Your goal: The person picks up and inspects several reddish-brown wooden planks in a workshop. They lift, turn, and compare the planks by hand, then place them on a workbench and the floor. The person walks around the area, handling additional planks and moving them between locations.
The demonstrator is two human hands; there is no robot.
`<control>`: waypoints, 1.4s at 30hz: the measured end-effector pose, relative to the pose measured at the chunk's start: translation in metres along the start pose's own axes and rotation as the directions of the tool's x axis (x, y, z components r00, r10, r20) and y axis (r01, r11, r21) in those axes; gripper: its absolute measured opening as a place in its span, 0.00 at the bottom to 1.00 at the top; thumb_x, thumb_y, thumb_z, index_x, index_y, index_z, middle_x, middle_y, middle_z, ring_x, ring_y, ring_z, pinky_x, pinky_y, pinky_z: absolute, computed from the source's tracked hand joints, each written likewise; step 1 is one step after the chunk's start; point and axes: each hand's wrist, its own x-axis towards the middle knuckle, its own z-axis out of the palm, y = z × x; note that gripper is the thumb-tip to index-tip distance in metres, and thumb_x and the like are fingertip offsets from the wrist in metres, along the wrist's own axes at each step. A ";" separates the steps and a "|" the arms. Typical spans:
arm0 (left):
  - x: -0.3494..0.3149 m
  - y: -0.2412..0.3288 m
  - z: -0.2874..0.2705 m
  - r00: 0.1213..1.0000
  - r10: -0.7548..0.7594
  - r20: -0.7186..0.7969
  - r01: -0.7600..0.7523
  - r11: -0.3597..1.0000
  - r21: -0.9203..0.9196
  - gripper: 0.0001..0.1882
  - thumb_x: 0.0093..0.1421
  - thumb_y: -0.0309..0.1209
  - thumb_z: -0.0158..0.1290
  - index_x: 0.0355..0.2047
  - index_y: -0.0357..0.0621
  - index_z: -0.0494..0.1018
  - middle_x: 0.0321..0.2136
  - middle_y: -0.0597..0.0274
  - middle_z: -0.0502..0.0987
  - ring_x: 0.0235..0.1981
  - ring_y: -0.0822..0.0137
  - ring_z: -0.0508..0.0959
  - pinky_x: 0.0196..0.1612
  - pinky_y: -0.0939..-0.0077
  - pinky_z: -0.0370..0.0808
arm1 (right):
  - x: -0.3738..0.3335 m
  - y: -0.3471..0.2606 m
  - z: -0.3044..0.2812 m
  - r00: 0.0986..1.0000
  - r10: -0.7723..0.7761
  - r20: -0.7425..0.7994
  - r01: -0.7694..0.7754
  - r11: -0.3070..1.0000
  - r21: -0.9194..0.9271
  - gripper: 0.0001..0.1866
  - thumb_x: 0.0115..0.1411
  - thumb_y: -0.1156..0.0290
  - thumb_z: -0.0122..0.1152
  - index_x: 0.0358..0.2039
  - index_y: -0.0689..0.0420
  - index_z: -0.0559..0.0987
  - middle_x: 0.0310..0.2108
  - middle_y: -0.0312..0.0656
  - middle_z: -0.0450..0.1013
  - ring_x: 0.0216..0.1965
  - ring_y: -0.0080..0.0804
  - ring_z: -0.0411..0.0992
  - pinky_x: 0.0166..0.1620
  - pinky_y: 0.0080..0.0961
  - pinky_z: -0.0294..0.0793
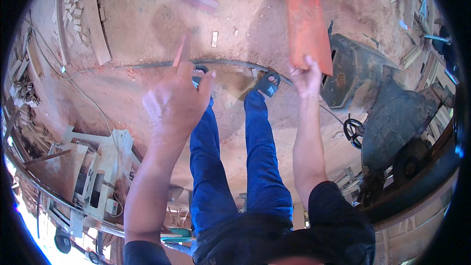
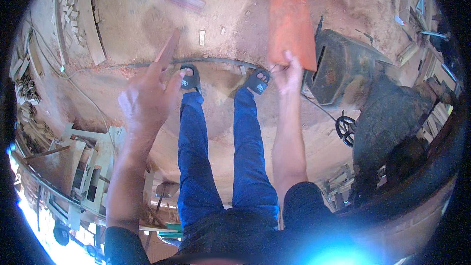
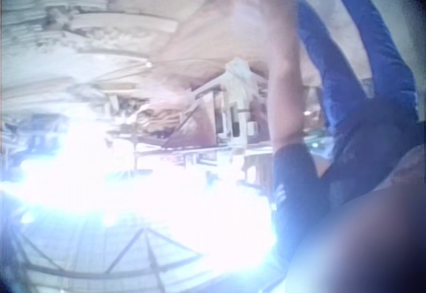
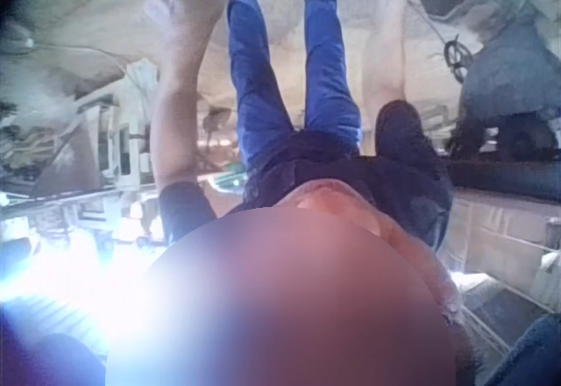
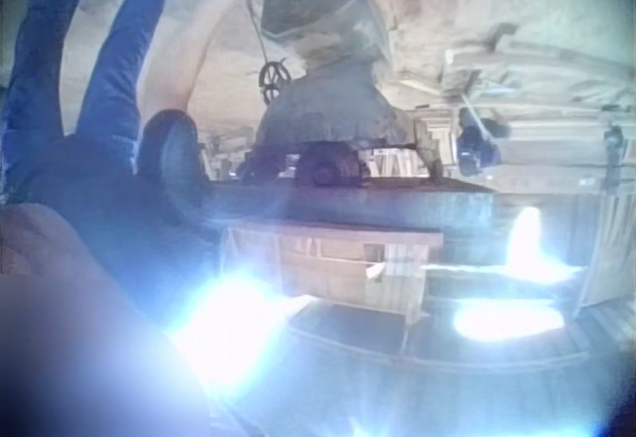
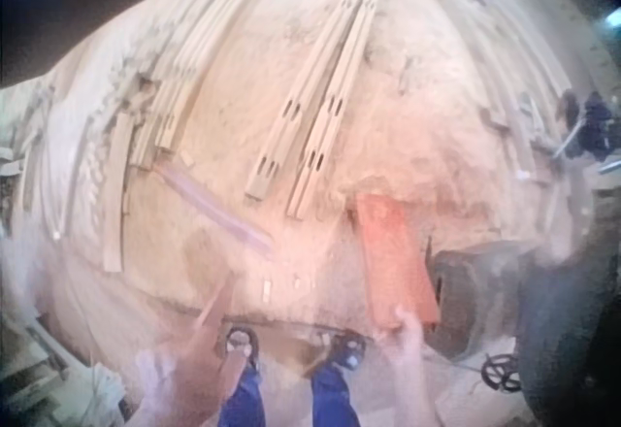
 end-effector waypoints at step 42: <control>-0.139 -0.107 -0.124 0.653 -0.090 0.752 0.751 -0.049 -0.658 0.18 0.65 0.48 0.53 0.43 0.47 0.73 0.15 0.74 0.67 0.10 0.76 0.62 0.13 0.79 0.56 | -0.442 -0.040 0.059 0.997 -0.073 -0.026 0.048 0.849 -0.527 0.22 0.55 0.76 0.65 0.52 0.66 0.76 0.44 0.41 0.78 0.44 0.30 0.77 0.47 0.31 0.77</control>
